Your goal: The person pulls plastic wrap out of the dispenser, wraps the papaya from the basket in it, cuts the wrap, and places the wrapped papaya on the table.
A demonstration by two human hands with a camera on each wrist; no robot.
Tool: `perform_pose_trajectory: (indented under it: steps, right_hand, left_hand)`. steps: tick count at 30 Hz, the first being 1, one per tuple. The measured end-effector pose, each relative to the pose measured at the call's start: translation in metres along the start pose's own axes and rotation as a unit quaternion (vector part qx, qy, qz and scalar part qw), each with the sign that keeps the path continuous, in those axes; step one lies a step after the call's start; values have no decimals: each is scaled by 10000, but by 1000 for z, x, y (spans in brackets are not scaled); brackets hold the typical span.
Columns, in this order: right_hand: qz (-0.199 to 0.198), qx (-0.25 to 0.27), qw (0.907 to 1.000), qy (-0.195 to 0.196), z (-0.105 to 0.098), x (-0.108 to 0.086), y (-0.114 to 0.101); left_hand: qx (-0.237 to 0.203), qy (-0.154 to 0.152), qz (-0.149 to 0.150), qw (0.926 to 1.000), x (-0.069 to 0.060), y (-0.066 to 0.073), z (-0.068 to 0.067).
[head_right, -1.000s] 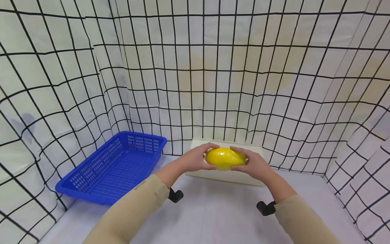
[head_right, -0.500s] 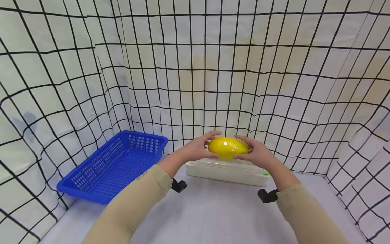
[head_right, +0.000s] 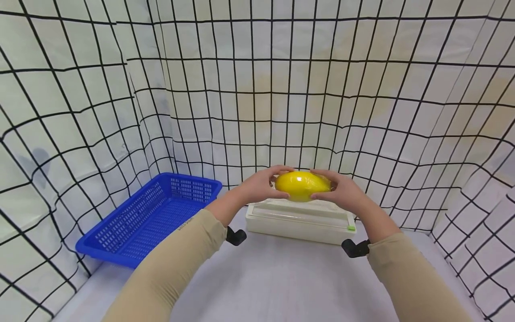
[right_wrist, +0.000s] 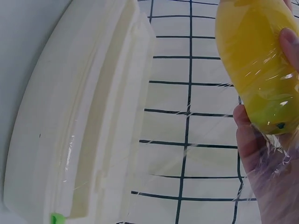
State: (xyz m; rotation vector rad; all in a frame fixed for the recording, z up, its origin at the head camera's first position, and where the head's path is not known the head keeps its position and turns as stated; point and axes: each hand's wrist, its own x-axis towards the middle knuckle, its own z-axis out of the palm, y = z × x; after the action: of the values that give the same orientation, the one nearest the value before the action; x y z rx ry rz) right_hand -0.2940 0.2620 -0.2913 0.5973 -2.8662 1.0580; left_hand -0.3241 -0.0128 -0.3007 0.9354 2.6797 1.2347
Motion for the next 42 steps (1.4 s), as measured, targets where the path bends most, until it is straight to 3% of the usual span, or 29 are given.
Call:
perform_pose_trajectory:
  steps: [8, 14, 21, 30, 34, 38, 42]
  right_hand:
    - [-7, -45, 10000, 26, -13, -1, -11]
    - [32, 33, 9999, -145, -16, -10, -14]
    - [-202, 39, 9986, -497, -2, -29, -1]
    - [257, 233, 9933, -1099, 32, -51, 28]
    - [225, 84, 9958, -884, 37, -61, 35]
    - [-157, -329, 9992, -137, 41, -70, 27]
    - [-801, -1234, 9887, 281, 53, -76, 12]
  left_hand:
    - [-27, 6, 64, 10000, 0, 13, -11]
    - [-245, -154, 13, 9996, -5, 16, -8]
    - [-444, -593, -204, 9970, -20, 7, 11]
    - [-637, -943, -733, 9908, -46, -19, 46]
    - [-649, -928, -809, 9903, -52, -27, 53]
    - [-872, -985, -778, 9883, -53, -33, 55]
    - [-1047, -1166, -707, 9851, -50, -39, 57]
